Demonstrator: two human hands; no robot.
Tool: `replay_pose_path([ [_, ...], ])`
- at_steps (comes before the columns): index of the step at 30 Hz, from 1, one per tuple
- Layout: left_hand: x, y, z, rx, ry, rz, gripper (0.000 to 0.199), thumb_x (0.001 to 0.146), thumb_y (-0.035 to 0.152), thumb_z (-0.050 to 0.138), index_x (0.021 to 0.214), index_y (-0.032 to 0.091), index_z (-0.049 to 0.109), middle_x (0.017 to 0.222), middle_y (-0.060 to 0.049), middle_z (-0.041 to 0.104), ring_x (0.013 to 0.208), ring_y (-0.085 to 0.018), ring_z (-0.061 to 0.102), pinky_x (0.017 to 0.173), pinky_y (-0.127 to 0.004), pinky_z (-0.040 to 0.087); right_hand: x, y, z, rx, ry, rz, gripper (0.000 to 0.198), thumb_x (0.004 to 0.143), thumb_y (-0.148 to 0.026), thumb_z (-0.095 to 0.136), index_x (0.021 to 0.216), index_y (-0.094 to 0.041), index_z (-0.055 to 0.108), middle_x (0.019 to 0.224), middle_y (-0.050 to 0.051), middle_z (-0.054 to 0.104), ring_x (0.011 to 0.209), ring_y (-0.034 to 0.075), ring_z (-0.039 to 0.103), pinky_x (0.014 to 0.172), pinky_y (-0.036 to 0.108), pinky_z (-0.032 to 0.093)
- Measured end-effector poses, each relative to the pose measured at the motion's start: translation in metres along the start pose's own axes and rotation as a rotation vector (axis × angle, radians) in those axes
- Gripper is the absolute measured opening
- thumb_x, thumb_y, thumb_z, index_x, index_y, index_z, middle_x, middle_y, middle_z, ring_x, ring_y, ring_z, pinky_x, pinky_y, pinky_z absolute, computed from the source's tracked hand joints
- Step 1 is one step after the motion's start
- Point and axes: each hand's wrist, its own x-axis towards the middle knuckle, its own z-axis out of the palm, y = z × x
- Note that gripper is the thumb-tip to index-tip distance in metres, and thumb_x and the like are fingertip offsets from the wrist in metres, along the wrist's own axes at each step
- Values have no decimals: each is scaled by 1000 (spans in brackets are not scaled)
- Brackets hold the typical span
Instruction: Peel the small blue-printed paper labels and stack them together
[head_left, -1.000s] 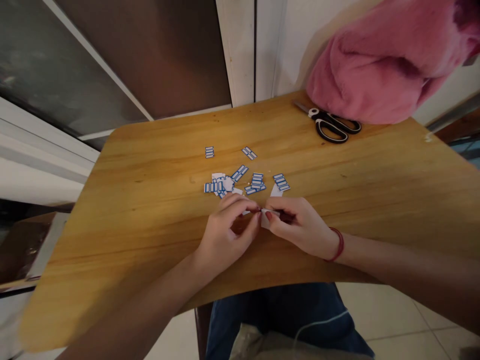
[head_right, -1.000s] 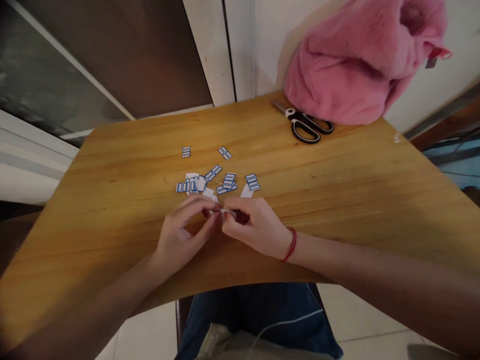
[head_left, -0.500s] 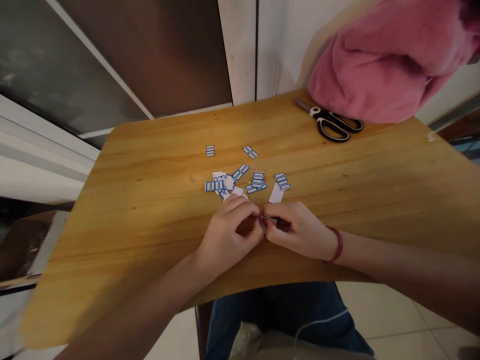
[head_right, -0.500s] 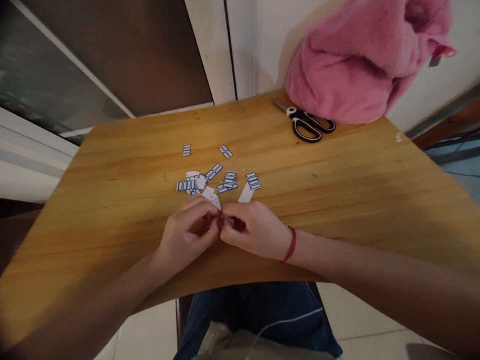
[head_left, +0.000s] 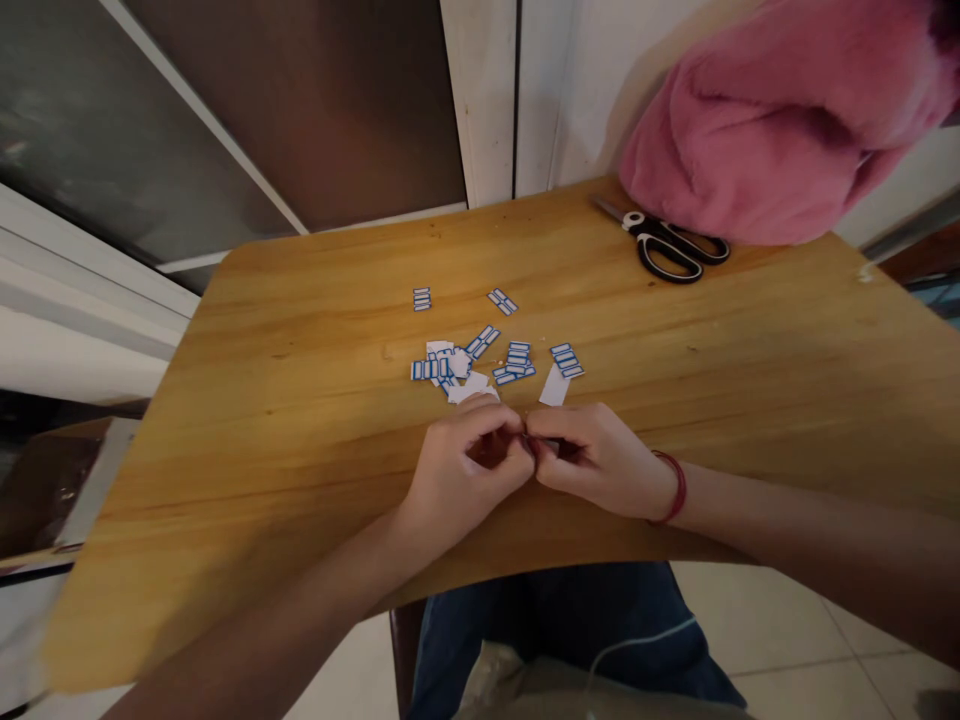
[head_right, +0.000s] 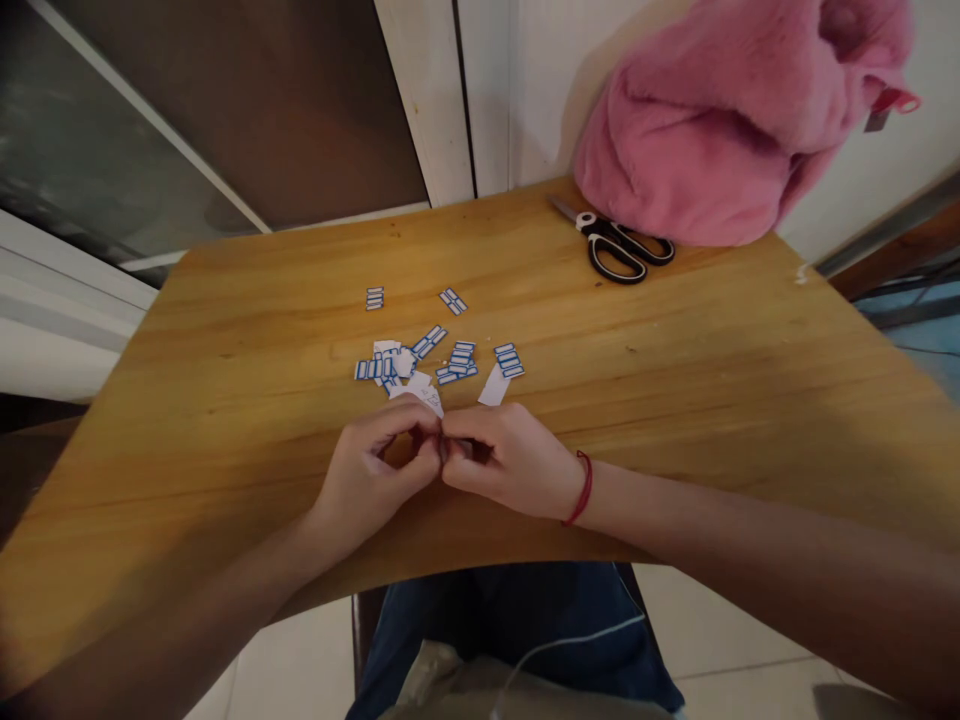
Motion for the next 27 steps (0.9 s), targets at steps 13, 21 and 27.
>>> replay_pose_path([
  [13,5,-1,-7,-243,25,-172,12,78,14,52,70,17,59,69,1,58,67,-12,53,63,-23,41,-1,-6,0,95,47,129,23,73,-12,46,56,-17,31,54,-5,28,51,5,24,46,19,21],
  [21,4,-2,-7,-182,-59,-39,3,81,19,57,80,18,59,77,-1,58,72,-13,53,66,-25,43,1,0,-3,328,39,221,29,83,-22,43,58,-18,30,58,-4,25,53,6,25,46,20,21],
  [27,7,-4,-8,-377,-90,-193,7,80,24,59,76,18,58,74,-1,56,71,-13,52,65,-23,42,2,2,-3,411,5,207,32,87,-26,42,59,-18,31,59,-4,26,54,7,25,48,21,21],
])
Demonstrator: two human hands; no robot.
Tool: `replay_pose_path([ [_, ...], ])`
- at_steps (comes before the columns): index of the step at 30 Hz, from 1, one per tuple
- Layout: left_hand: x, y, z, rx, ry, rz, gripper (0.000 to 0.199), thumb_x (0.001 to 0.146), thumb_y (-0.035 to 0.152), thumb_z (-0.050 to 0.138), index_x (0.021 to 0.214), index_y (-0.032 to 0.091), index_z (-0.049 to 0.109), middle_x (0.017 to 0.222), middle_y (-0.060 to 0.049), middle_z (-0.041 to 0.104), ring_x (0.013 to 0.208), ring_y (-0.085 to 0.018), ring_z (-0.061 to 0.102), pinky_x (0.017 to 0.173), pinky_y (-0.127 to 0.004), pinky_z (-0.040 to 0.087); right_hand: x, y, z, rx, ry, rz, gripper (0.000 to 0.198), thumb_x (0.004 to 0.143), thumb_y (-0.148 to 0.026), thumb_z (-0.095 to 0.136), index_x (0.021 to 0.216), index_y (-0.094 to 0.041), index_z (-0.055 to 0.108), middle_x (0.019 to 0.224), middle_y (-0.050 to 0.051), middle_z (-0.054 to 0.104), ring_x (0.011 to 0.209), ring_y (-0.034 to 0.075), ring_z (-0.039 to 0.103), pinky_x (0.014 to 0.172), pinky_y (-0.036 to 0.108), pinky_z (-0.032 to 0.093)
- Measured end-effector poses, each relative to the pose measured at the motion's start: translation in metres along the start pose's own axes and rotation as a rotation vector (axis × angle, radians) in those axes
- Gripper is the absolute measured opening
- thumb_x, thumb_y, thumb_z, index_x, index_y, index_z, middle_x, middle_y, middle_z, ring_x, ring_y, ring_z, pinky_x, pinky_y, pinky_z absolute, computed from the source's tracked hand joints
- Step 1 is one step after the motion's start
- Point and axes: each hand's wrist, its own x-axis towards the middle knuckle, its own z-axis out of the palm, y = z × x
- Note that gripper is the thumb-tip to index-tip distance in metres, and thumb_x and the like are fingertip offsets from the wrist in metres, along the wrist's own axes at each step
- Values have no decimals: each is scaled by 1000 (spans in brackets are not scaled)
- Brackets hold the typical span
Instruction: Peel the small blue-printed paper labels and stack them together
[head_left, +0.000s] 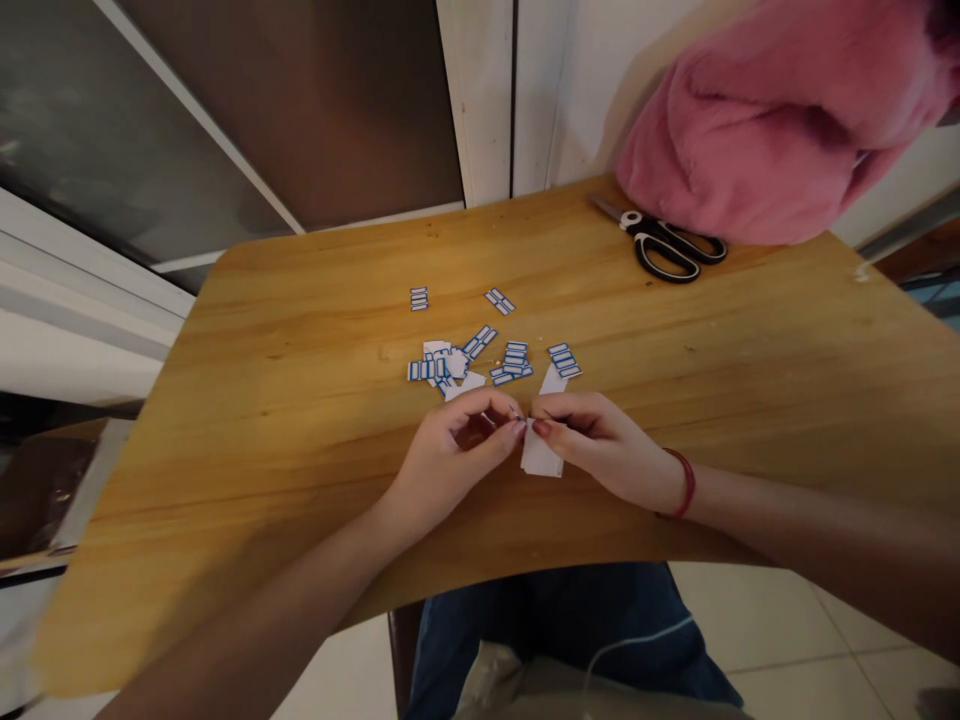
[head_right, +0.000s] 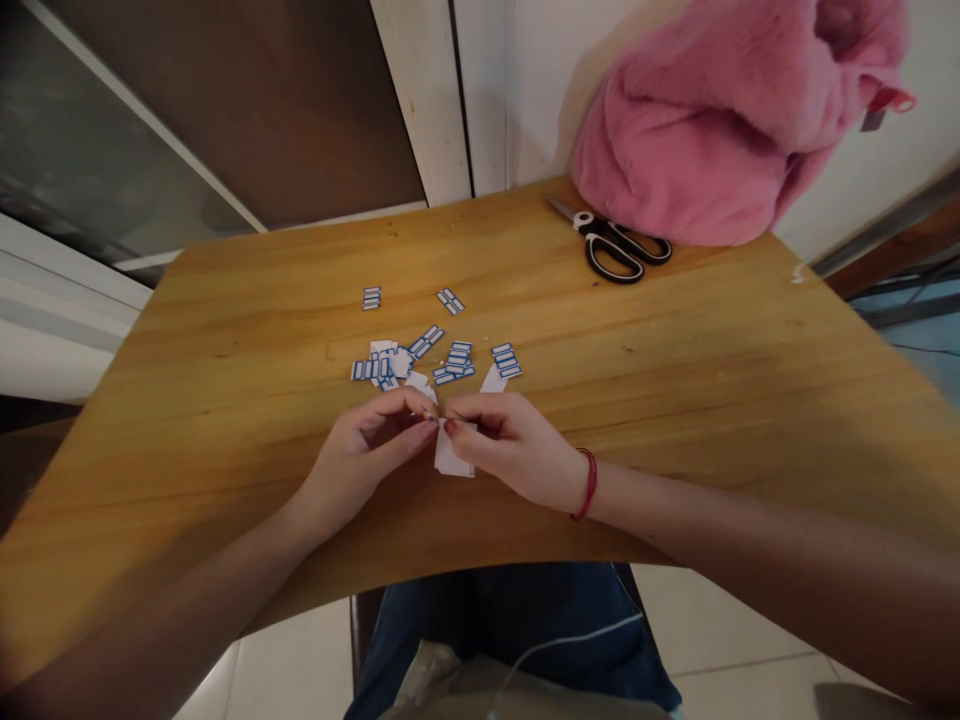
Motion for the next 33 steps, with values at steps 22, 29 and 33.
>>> replay_pose_path([
  [22,5,-7,0,-729,-209,-391,15,80,27,65,72,16,57,65,1,55,60,-9,51,58,-21,40,3,-4,-1,347,-77,184,34,82,-43,56,65,-17,44,62,-3,44,54,7,35,53,23,34],
  [29,4,-8,1,-713,-210,-368,16,78,27,68,73,16,57,65,1,55,60,-8,51,59,-20,40,3,-3,-1,296,-68,154,34,83,-40,55,62,-17,40,61,-4,32,56,8,33,55,23,35],
  [33,3,-9,1,-667,-208,-341,15,80,26,65,75,15,56,66,2,55,61,-7,50,59,-18,40,3,-2,-1,251,-79,119,36,84,-42,53,62,-17,41,61,-3,33,58,8,35,57,23,36],
])
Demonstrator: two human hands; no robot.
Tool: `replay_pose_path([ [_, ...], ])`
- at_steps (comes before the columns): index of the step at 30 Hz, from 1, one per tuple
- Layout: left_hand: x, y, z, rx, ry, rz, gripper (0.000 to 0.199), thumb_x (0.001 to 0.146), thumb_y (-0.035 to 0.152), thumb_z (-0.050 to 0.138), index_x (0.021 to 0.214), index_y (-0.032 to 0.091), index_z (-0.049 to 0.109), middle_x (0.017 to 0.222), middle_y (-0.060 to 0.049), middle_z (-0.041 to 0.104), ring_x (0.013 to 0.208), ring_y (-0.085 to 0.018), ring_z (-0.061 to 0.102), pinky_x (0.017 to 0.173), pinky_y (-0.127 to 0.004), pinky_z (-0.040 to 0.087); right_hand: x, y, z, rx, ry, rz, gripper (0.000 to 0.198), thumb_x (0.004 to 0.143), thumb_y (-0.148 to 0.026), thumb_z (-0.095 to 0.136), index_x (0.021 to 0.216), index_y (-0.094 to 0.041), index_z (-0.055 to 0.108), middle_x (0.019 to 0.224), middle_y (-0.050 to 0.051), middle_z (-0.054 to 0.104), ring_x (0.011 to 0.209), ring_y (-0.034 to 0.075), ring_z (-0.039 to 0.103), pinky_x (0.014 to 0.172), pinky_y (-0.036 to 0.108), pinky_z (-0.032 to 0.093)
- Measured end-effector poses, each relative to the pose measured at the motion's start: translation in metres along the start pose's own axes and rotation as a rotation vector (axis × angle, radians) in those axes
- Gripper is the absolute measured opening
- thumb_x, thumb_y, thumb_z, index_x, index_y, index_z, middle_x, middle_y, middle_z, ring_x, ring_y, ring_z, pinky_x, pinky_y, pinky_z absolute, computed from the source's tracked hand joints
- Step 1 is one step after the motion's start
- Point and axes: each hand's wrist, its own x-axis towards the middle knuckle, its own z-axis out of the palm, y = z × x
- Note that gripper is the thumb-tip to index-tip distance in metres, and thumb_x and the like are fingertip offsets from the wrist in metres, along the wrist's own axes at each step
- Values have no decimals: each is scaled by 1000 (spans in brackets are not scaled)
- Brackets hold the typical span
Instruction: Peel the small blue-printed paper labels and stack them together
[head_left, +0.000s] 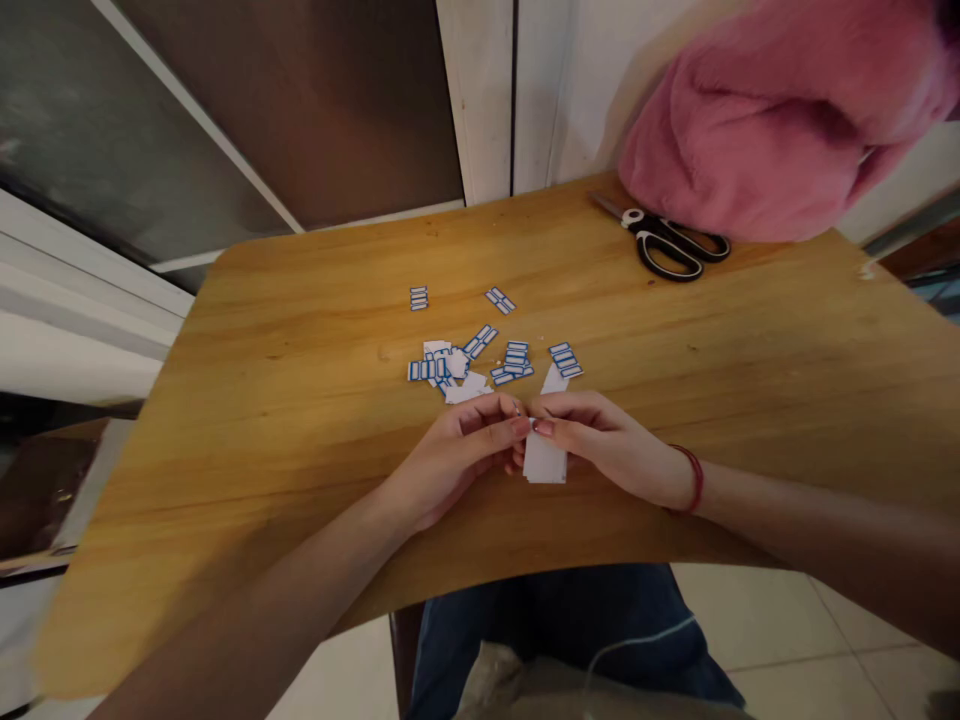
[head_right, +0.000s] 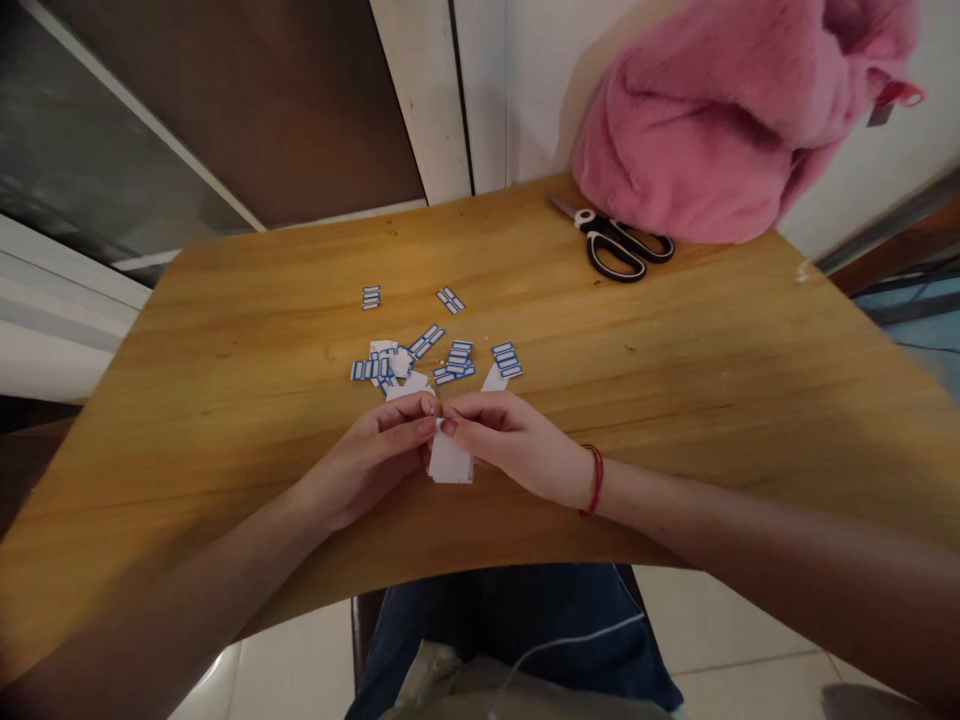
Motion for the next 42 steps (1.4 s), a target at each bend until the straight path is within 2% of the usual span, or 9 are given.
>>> replay_pose_path([
  [6,0,0,-2,157,13,87,13,81,24,65,77,15,55,72,2,54,66,-7,50,63,-18,40,0,-1,-5,-122,-57,-42,33,89,-39,46,66,-15,46,64,-1,40,62,10,38,57,24,33],
  [11,1,0,-6,234,39,139,12,80,22,64,75,16,55,74,3,53,67,-8,51,63,-18,40,0,-7,-9,-236,-133,-6,28,91,-33,42,71,-14,46,66,-2,36,61,9,33,55,23,28],
  [19,-1,2,-2,475,167,321,12,81,21,61,72,16,54,72,2,49,67,-9,43,61,-20,35,1,-8,-5,-246,-91,-30,30,89,-37,49,69,-16,42,66,-4,31,60,8,30,53,22,27],
  [22,-1,4,-2,460,157,315,13,83,25,60,75,16,55,73,2,50,66,-9,44,59,-20,35,2,-9,-7,-284,-52,-79,31,92,-33,45,66,-16,40,64,-4,30,58,8,29,52,22,25],
  [29,0,1,-3,244,81,203,16,89,31,53,79,18,52,69,2,49,62,-9,46,56,-19,36,1,-11,-9,-317,4,-112,28,93,-29,43,68,-16,44,65,-3,34,59,8,32,52,22,27],
  [32,0,1,-2,283,91,242,15,88,30,54,79,18,51,71,3,47,63,-8,44,58,-19,37,0,-9,-9,-359,15,-120,29,93,-31,43,69,-16,44,65,-3,35,60,8,33,52,22,27],
  [36,-1,0,2,468,144,307,17,90,30,51,78,18,51,72,2,46,66,-8,42,61,-19,37,-1,-7,-6,-423,55,-126,31,93,-34,42,68,-16,43,64,-3,33,58,8,31,51,22,27],
  [42,-4,-4,4,514,143,283,19,91,35,48,80,19,47,73,3,45,63,-9,43,56,-18,39,-5,-6,-1,-505,76,-137,31,94,-34,41,68,-16,42,62,-4,32,55,7,30,49,21,26],
])
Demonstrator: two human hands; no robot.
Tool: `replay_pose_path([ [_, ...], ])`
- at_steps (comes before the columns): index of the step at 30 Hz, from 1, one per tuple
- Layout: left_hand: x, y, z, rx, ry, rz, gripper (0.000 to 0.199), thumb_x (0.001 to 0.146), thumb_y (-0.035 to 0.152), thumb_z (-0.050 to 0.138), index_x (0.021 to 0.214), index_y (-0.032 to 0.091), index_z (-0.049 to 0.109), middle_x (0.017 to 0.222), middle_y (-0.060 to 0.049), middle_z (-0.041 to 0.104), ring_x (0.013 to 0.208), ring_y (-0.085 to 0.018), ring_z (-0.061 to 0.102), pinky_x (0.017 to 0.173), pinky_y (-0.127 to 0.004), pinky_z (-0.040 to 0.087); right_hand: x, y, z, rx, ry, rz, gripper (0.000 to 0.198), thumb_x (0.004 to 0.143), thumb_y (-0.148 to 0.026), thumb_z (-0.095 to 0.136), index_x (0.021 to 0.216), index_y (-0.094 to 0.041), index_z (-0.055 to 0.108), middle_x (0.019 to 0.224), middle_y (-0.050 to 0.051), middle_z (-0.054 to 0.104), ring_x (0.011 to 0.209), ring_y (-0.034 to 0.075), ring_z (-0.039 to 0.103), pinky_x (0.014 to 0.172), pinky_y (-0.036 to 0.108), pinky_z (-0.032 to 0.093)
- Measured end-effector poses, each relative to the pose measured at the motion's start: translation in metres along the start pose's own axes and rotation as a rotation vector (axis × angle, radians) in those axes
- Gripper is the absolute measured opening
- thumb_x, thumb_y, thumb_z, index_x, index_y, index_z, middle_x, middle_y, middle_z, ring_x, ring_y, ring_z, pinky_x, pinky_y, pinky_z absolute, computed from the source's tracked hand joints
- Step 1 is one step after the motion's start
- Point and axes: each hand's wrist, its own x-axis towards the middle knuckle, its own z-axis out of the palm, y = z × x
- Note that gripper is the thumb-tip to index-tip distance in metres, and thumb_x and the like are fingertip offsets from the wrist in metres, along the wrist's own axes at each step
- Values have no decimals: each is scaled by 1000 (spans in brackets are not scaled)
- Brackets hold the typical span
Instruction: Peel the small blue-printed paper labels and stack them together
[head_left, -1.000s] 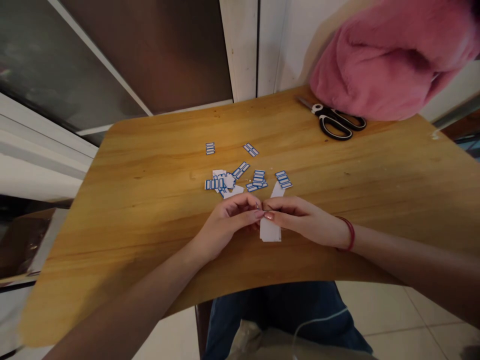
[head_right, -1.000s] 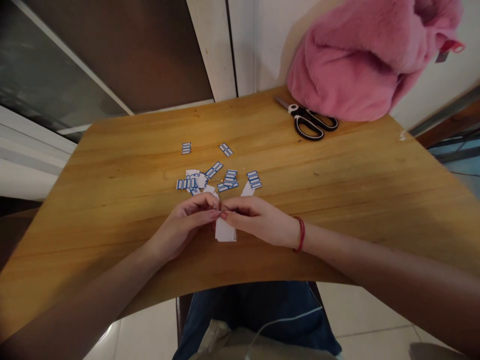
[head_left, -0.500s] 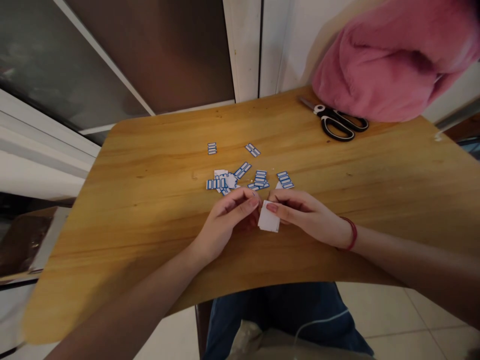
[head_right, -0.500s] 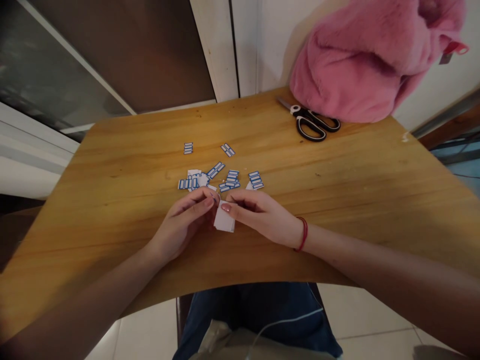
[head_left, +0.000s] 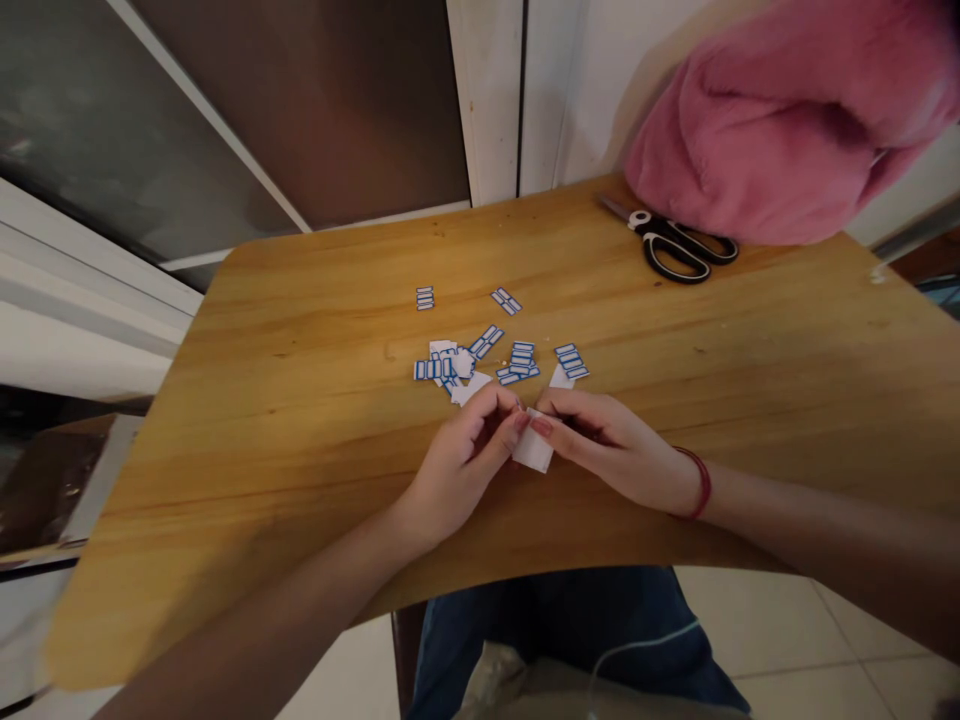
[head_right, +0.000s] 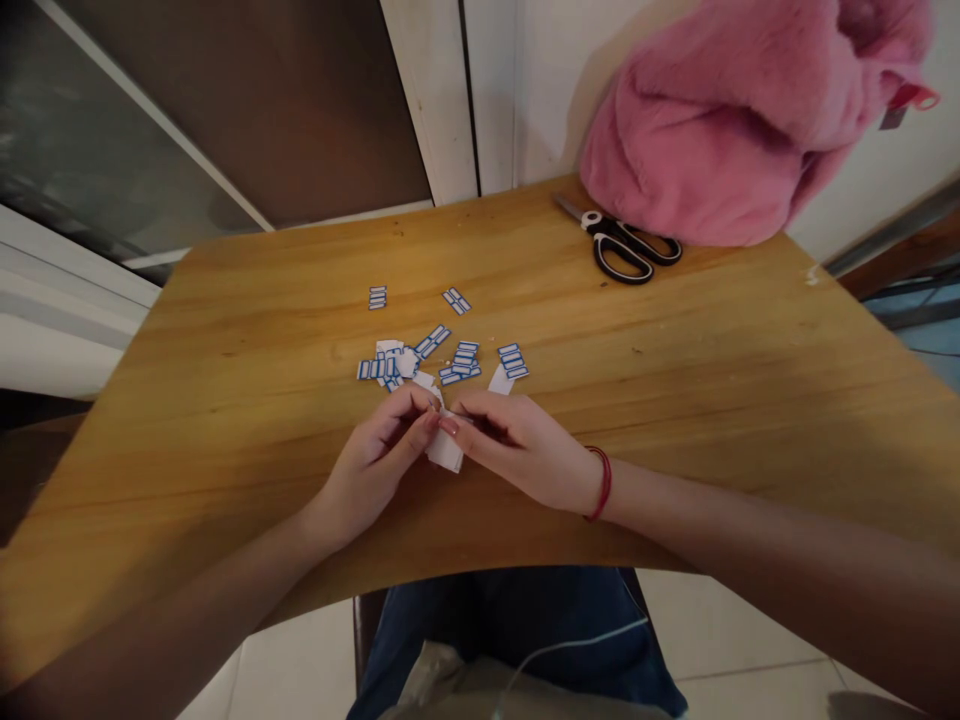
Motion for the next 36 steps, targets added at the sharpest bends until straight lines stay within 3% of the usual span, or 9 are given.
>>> replay_pose_path([
  [8,4,-2,-2,-271,-20,-63,22,90,37,49,79,18,53,73,1,44,66,-10,44,55,-19,42,1,-1,-2,30,15,-18,28,94,-33,41,73,-16,47,65,-3,38,58,7,34,52,21,30],
  [17,4,-1,-1,-148,17,-36,19,86,35,57,79,18,52,74,2,48,64,-8,45,56,-17,43,0,0,0,-26,50,-49,31,95,-33,40,70,-16,44,64,-3,37,57,7,33,51,21,28],
  [29,3,-2,-4,-332,-42,-67,10,82,25,61,84,20,53,81,1,49,73,-11,48,62,-20,43,1,0,-2,-54,72,-59,29,94,-31,41,70,-16,45,65,-2,38,57,8,34,52,21,29],
  [36,3,-4,-4,-286,-8,-60,12,82,27,61,78,19,54,76,1,48,67,-10,45,60,-20,38,-2,2,-1,-120,34,-62,30,95,-33,40,71,-16,46,63,-3,37,55,7,33,50,20,28],
])
